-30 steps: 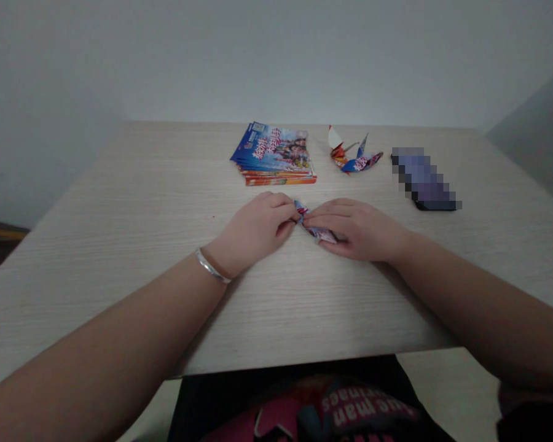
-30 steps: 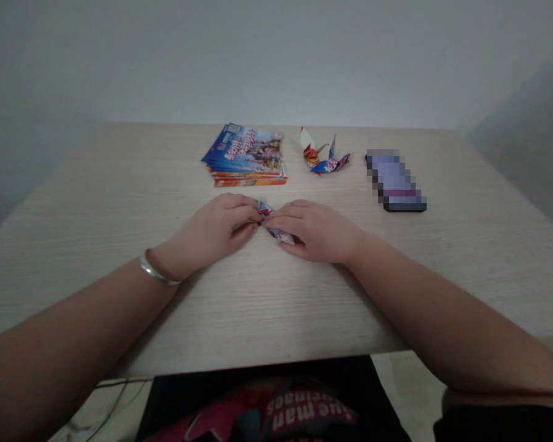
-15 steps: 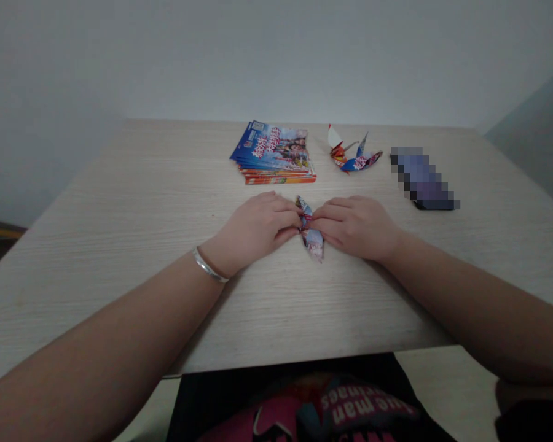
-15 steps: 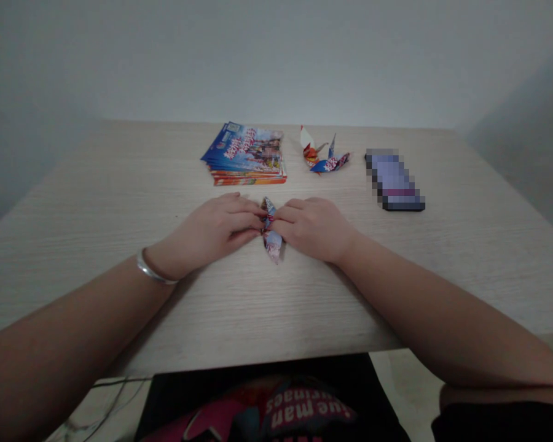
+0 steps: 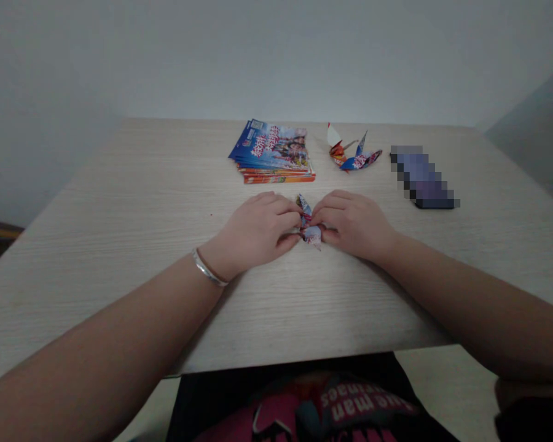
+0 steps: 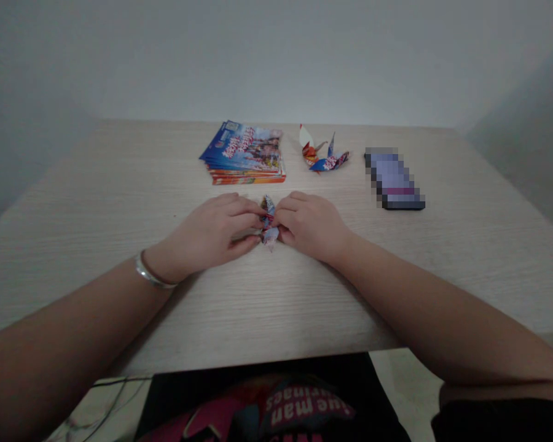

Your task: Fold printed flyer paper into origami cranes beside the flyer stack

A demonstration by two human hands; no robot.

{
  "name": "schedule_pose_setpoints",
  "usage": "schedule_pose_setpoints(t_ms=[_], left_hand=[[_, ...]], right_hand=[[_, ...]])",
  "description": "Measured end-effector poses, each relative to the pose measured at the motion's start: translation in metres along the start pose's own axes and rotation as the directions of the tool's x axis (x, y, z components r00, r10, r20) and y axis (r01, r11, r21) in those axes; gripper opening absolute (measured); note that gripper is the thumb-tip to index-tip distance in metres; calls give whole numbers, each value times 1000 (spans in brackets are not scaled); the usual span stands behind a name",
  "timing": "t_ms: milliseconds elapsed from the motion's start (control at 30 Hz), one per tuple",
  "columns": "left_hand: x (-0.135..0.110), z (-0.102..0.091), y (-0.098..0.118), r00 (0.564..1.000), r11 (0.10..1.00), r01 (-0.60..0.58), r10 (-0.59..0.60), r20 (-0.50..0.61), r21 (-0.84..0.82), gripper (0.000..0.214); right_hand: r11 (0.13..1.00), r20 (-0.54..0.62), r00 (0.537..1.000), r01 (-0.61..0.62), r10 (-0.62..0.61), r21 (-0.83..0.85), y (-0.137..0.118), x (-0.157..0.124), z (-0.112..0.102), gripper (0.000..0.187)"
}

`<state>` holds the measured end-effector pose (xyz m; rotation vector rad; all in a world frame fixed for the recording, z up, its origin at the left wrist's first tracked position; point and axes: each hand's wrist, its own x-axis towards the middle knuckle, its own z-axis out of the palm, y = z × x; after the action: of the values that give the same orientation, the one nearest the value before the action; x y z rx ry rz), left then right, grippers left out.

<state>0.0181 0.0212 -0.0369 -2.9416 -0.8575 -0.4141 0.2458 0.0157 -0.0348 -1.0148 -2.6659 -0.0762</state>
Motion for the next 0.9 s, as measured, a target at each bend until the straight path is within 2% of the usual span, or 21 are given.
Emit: schedule_pose_setpoints(t_ms=[167, 367, 467, 567, 733, 900], left_hand=[[1, 0, 2, 998, 996, -39, 43, -38, 82, 22], [2, -3, 13, 997, 979, -49, 58, -43, 196, 18], [2, -2, 15, 995, 977, -56, 70, -64, 205, 16], [2, -1, 15, 998, 988, -7, 18, -65, 155, 14], [4, -1, 11, 997, 997, 72, -72, -18, -2, 22], [4, 4, 6, 991, 976, 121, -130, -38, -182, 26]], right_hand=[[999, -18, 1000, 4, -5, -46, -4, 3, 0, 10], [984, -67, 993, 84, -95, -158, -6, 0, 0, 12], [969, -85, 984, 134, -155, -208, -6, -1, -2, 19], [956, -115, 969, 190, -219, -223, -6, 0, -1, 27], [982, -129, 974, 182, -187, -46, 1, 2, 4, 28], [989, -107, 993, 56, -41, 140, 5, 1, 8, 27]])
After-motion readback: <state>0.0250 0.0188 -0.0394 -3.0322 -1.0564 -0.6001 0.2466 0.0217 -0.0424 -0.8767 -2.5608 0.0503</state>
